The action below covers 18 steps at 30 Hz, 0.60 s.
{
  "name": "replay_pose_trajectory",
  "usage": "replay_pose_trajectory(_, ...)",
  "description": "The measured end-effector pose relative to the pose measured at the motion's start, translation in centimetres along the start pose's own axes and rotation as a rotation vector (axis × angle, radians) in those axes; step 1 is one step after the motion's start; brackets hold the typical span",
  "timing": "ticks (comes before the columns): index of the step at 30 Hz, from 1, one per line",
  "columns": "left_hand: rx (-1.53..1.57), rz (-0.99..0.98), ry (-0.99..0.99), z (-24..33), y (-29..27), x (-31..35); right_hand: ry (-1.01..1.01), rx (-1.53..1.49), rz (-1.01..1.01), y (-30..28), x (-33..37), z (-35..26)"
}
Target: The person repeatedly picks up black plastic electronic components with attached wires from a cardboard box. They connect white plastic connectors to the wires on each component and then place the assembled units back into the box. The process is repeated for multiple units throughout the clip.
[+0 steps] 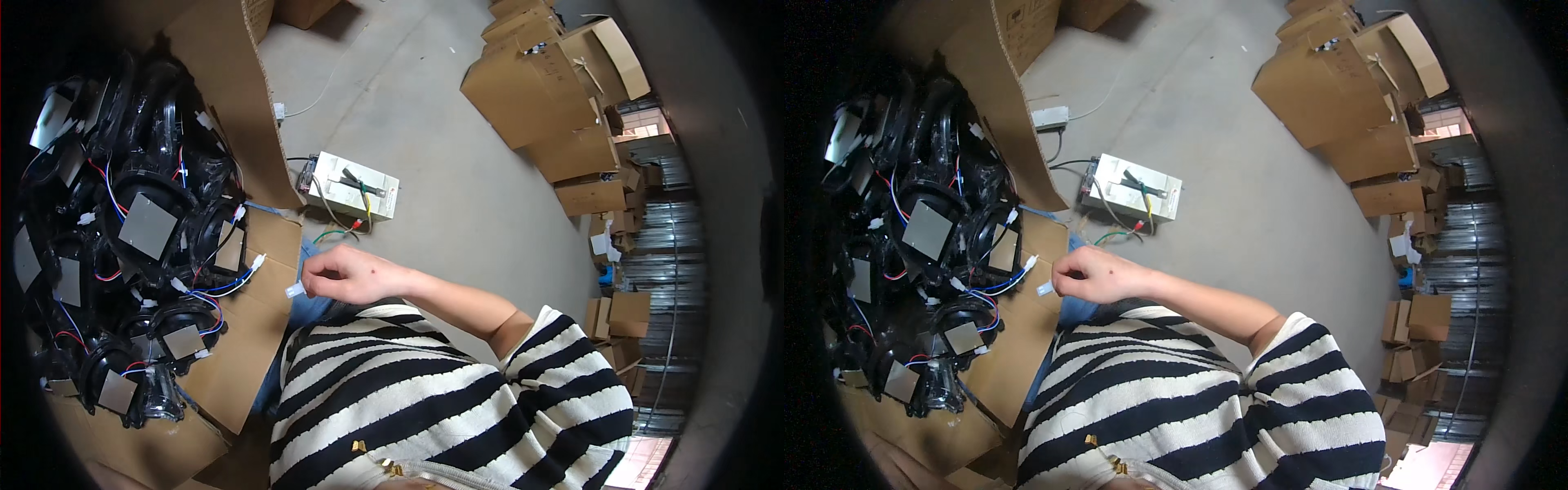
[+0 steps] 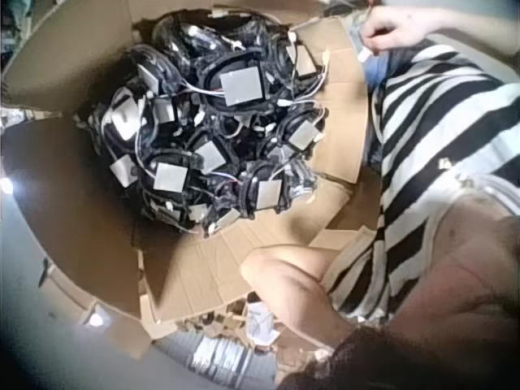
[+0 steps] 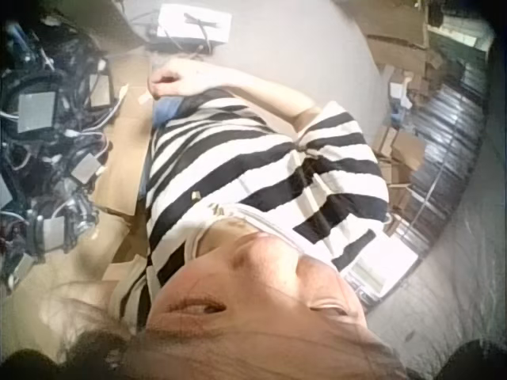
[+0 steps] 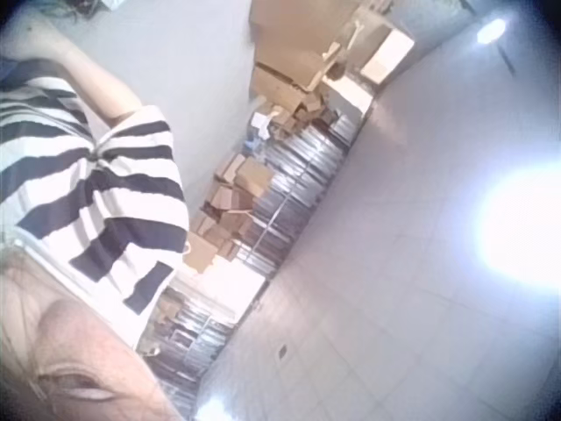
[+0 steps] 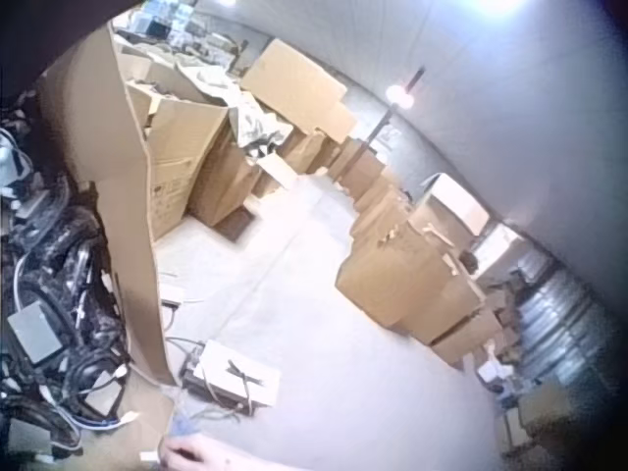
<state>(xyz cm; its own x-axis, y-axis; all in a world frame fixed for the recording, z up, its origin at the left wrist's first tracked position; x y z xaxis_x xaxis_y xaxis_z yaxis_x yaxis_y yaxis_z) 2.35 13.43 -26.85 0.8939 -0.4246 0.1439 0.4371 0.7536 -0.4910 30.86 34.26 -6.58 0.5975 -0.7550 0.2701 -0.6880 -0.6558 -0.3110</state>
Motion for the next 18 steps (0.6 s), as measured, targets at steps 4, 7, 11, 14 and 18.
replay_pose_trajectory(4,0.006,-0.014,-0.003,0.1,0.7,-0.5,-0.006,-0.013,0.026,-0.5,-0.1,0.1)
replay_pose_trajectory(7,0.010,-0.028,-0.003,0.2,1.2,-0.7,-0.008,-0.046,0.033,-0.3,0.2,0.2)
replay_pose_trajectory(11,0.016,-0.036,-0.009,0.3,1.6,-1.0,0.014,-0.022,0.030,-0.5,0.5,0.3)
replay_pose_trajectory(14,0.028,-0.043,-0.006,0.5,2.0,-1.1,0.004,-0.012,0.039,-0.8,0.7,0.1)
replay_pose_trajectory(18,0.036,-0.049,-0.007,0.7,2.4,-1.2,0.008,-0.026,0.019,-0.9,0.8,0.5)
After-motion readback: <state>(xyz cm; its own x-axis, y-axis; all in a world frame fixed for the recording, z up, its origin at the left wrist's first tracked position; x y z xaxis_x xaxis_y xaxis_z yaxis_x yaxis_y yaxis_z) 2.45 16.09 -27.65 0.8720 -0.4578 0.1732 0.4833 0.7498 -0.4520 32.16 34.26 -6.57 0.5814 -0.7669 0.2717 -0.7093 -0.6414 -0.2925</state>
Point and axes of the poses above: each hand's wrist, its own x-axis away from the middle knuckle, its own y-axis out of the palm, z = x × y, the point moved 3 cm from there along -x, towards the middle knuckle, and after that the axes turned 12 degrees about z, right-handed, at the moved point
